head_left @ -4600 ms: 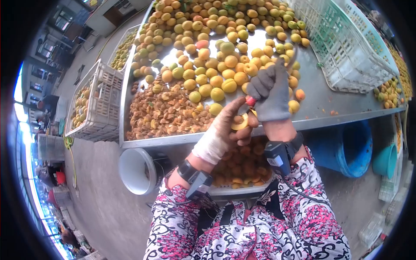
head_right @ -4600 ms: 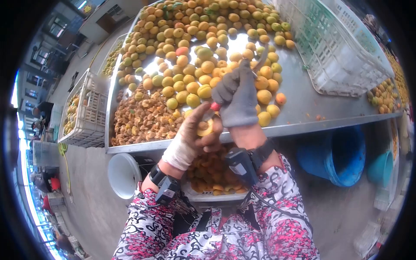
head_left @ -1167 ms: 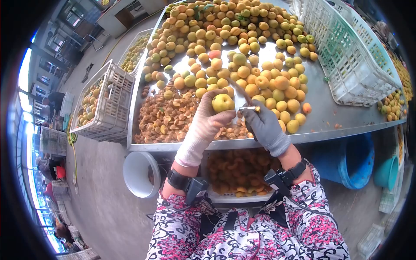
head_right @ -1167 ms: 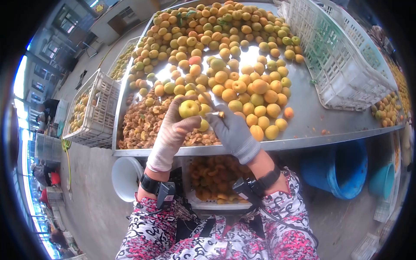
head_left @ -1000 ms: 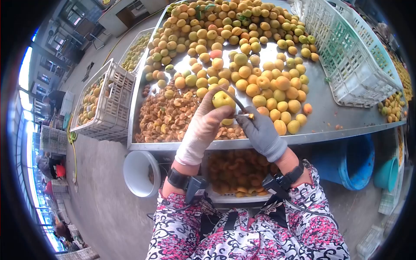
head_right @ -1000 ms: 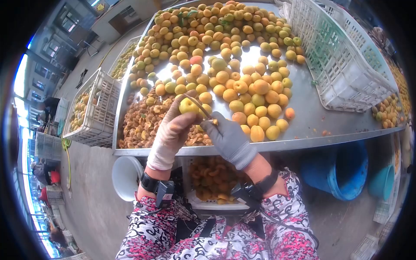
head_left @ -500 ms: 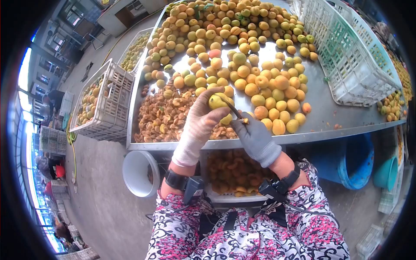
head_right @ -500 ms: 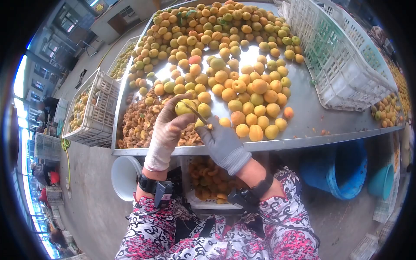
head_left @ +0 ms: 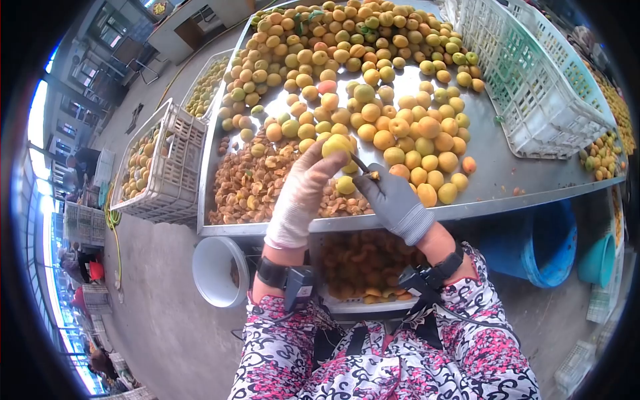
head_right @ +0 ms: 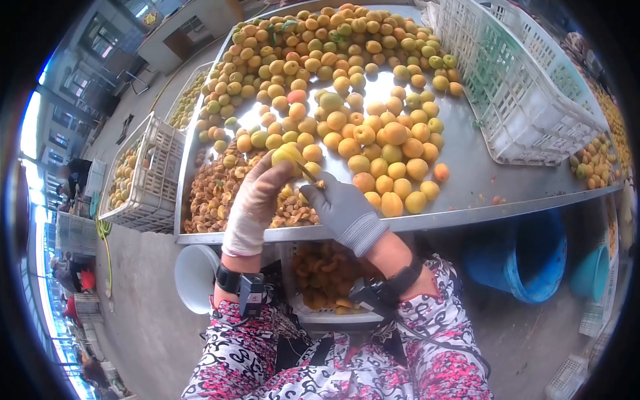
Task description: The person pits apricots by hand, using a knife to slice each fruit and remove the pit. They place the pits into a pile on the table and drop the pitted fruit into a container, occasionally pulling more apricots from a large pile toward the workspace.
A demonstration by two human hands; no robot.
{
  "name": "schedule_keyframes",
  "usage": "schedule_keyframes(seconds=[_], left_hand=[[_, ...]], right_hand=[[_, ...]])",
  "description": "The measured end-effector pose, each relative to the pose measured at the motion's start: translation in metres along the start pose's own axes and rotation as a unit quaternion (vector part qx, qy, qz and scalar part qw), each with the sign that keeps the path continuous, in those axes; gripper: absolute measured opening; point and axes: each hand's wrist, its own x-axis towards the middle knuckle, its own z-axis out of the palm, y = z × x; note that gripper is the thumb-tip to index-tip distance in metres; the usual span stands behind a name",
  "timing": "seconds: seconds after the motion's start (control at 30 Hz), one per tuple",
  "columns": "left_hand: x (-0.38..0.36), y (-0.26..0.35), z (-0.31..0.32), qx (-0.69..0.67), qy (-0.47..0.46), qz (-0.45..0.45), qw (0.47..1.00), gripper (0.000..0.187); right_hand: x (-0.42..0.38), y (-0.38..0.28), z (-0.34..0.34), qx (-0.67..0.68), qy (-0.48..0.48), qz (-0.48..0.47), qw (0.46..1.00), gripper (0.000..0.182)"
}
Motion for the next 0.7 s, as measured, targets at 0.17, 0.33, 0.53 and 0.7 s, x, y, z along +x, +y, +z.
schedule_keyframes(seconds=[0.17, 0.33, 0.53, 0.7], left_hand=[[-0.001, 0.001, 0.003, 0.023, -0.004, 0.043, 0.999, 0.046], [0.01, -0.038, 0.016, -0.282, 0.078, -0.059, 0.954, 0.048], [0.001, -0.008, 0.006, -0.105, 0.035, 0.029, 0.993, 0.043], [-0.001, -0.014, 0.016, -0.029, 0.037, 0.038, 0.998, 0.037]], right_hand=[[-0.004, 0.004, 0.006, 0.035, -0.013, -0.011, 0.999, 0.033], [-0.006, 0.008, 0.033, 0.083, 0.139, -0.109, 0.981, 0.027], [-0.004, 0.004, 0.004, 0.056, 0.022, -0.015, 0.998, 0.024], [-0.006, 0.003, 0.015, 0.072, 0.014, -0.003, 0.997, 0.028]])
